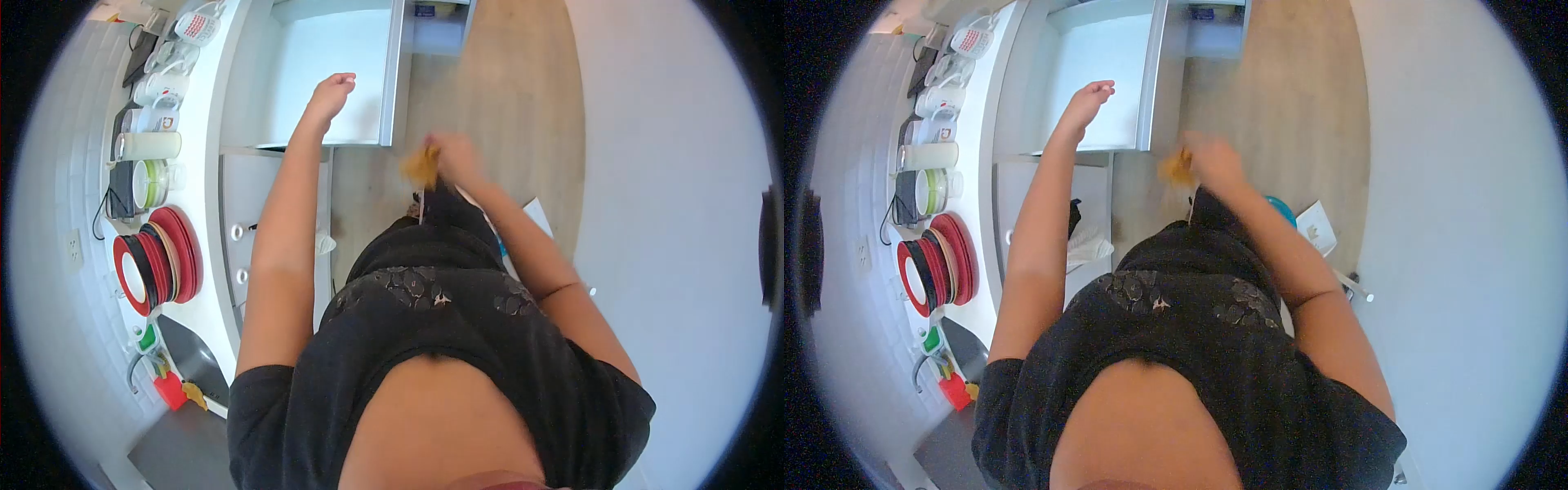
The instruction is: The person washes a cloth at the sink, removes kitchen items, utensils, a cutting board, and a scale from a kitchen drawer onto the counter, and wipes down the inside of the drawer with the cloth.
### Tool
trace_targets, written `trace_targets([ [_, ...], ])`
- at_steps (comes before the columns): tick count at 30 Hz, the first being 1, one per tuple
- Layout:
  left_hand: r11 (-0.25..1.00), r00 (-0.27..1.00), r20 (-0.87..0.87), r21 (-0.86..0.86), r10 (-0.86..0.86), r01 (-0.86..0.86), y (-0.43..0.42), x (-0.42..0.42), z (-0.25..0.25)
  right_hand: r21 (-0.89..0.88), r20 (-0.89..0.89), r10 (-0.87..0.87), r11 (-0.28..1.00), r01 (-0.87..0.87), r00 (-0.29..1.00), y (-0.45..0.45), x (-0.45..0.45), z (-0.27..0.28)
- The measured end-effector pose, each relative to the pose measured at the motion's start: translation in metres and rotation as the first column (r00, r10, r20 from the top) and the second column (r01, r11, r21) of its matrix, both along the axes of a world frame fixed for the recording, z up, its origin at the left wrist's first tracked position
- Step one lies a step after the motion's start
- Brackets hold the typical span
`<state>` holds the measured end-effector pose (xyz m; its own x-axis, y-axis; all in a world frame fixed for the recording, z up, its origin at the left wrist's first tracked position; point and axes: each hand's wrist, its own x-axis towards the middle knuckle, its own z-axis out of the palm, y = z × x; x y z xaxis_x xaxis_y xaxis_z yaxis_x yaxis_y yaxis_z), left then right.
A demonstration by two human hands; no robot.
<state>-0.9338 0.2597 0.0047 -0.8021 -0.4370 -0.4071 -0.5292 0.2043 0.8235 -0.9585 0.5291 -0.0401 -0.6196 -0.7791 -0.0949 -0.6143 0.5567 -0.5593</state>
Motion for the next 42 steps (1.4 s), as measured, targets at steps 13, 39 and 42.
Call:
trace_targets([
  [13,0.992,0.999,-0.001,0.121,-0.044,0.044,0.036,0.017,-0.004,-0.429,0.119,-0.068,0.896,0.113,0.991,-0.071,0.015,-0.008],
  [39,0.986,0.949,0.310,-0.166,0.049,0.003,0.070,0.009,0.007,-0.019,-0.463,0.569,0.760,-0.649,0.680,-0.132,-0.244,0.012],
  [42,0.977,0.922,0.365,-0.203,0.131,-0.059,0.081,0.003,0.013,-0.006,-0.537,0.565,0.739,-0.673,0.626,-0.158,-0.316,0.010],
])
